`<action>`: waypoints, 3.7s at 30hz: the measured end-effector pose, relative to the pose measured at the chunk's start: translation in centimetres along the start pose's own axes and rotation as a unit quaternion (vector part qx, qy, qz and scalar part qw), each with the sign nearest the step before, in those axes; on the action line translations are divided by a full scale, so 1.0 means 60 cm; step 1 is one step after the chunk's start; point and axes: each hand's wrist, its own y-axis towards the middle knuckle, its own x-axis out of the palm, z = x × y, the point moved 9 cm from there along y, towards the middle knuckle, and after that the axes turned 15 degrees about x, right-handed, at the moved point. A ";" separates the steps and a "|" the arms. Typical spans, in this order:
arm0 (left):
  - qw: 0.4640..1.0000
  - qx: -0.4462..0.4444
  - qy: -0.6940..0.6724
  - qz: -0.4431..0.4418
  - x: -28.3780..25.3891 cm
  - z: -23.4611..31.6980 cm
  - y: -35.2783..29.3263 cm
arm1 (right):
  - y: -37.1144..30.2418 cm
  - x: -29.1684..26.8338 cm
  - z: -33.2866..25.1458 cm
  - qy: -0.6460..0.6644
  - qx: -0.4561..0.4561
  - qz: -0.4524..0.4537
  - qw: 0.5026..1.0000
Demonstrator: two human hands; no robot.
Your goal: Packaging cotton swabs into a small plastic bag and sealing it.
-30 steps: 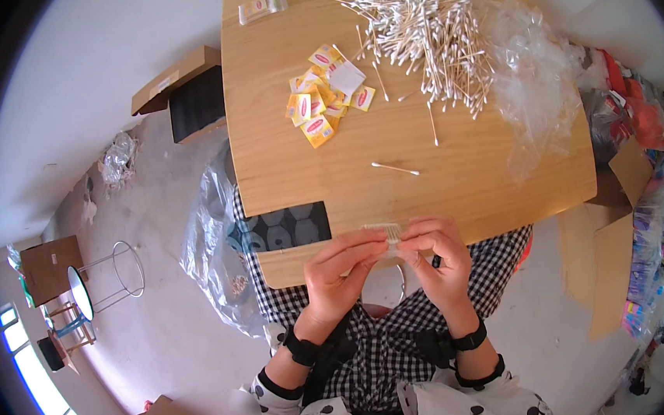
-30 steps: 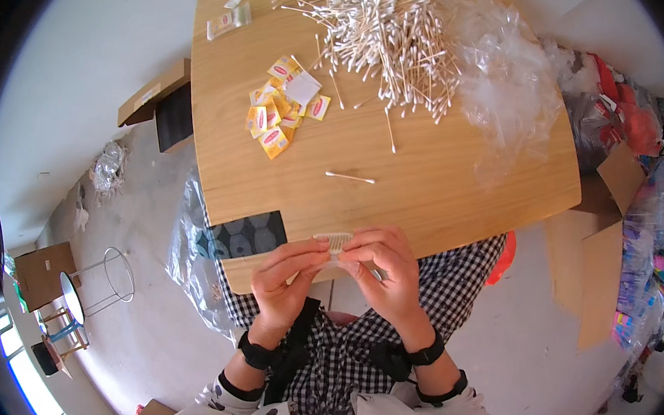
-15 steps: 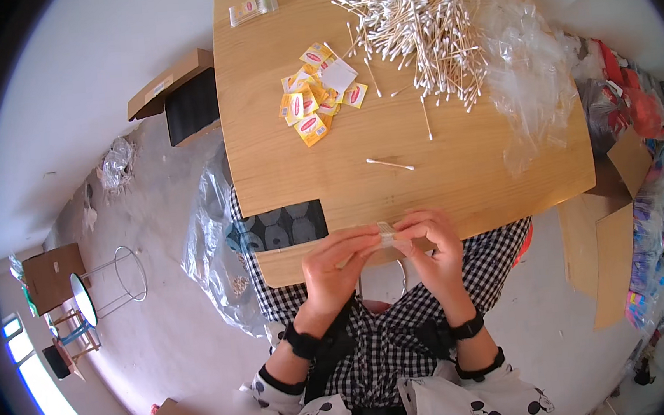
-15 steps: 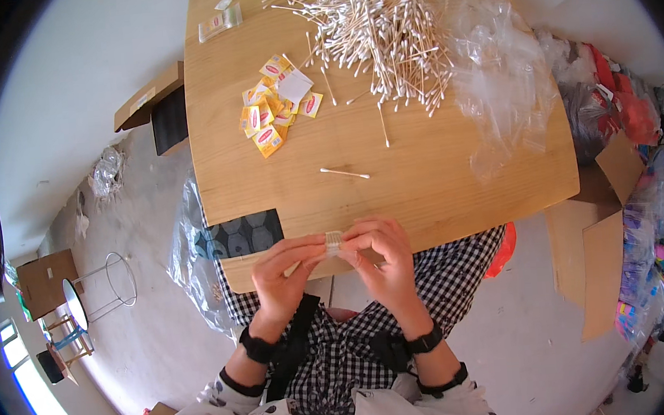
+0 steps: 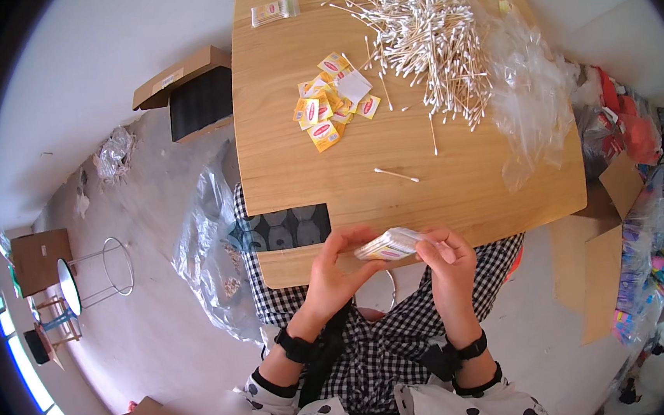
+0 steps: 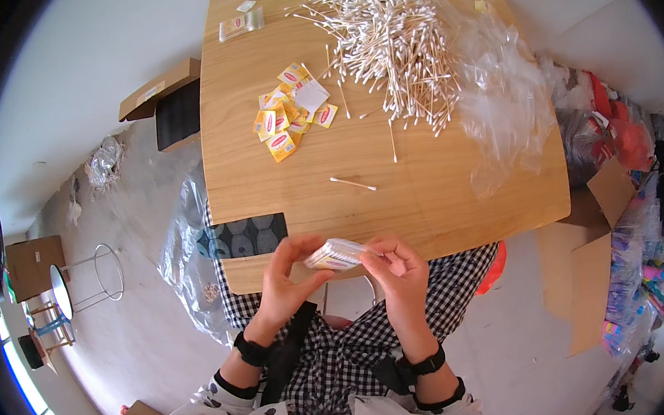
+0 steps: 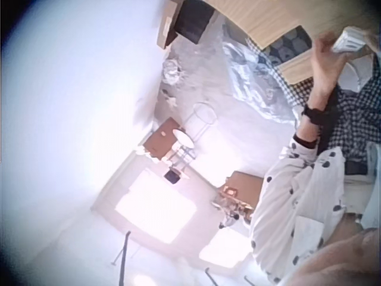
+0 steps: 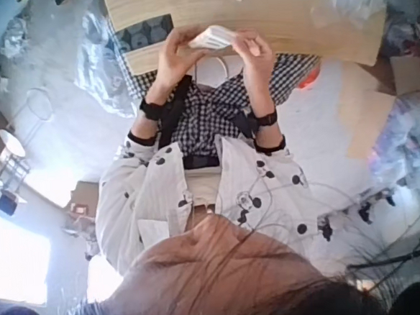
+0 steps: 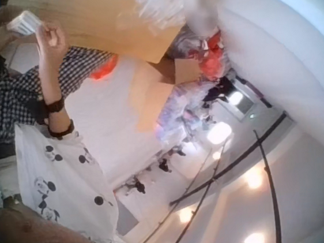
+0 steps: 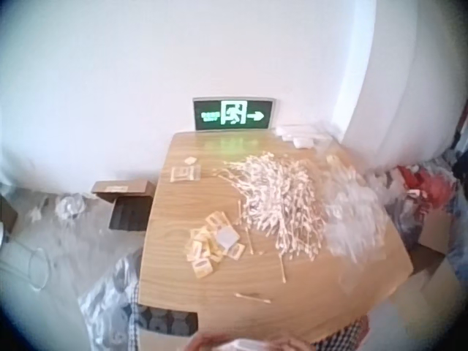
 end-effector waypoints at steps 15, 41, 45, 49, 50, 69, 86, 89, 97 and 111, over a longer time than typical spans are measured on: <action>0.997 0.014 -0.006 -0.072 0.017 0.096 -0.035 | -0.053 0.035 -0.071 -0.214 -0.113 0.018 0.970; 0.987 0.091 -0.062 -0.117 0.029 0.163 -0.036 | -0.146 0.061 -0.124 -0.275 -0.402 -0.033 0.873; 0.988 0.085 -0.074 -0.109 0.025 0.168 -0.036 | -0.149 0.048 -0.119 -0.256 -0.394 -0.045 0.881; 0.984 0.098 -0.052 -0.139 0.030 0.180 -0.029 | -0.154 0.050 -0.124 -0.270 -0.403 -0.048 0.873; 0.983 0.093 -0.047 -0.153 0.034 0.179 -0.028 | -0.154 0.050 -0.123 -0.280 -0.402 -0.046 0.871; 0.988 0.074 -0.083 -0.104 0.068 0.163 -0.057 | -0.094 -0.020 -0.015 0.088 -0.002 0.118 0.989; 0.989 0.083 0.013 -0.123 0.073 0.170 -0.058 | -0.091 0.047 0.100 0.215 0.277 -0.060 0.935; 0.988 0.095 0.017 -0.122 0.073 0.174 -0.055 | -0.088 0.046 0.090 0.206 0.245 -0.072 0.945; 0.989 0.077 0.027 -0.126 0.070 0.165 -0.051 | -0.077 0.010 0.049 0.118 0.138 0.062 0.981; 0.996 -0.021 -0.072 -0.048 0.052 0.130 -0.039 | -0.052 -0.028 -0.011 0.061 0.026 0.170 0.983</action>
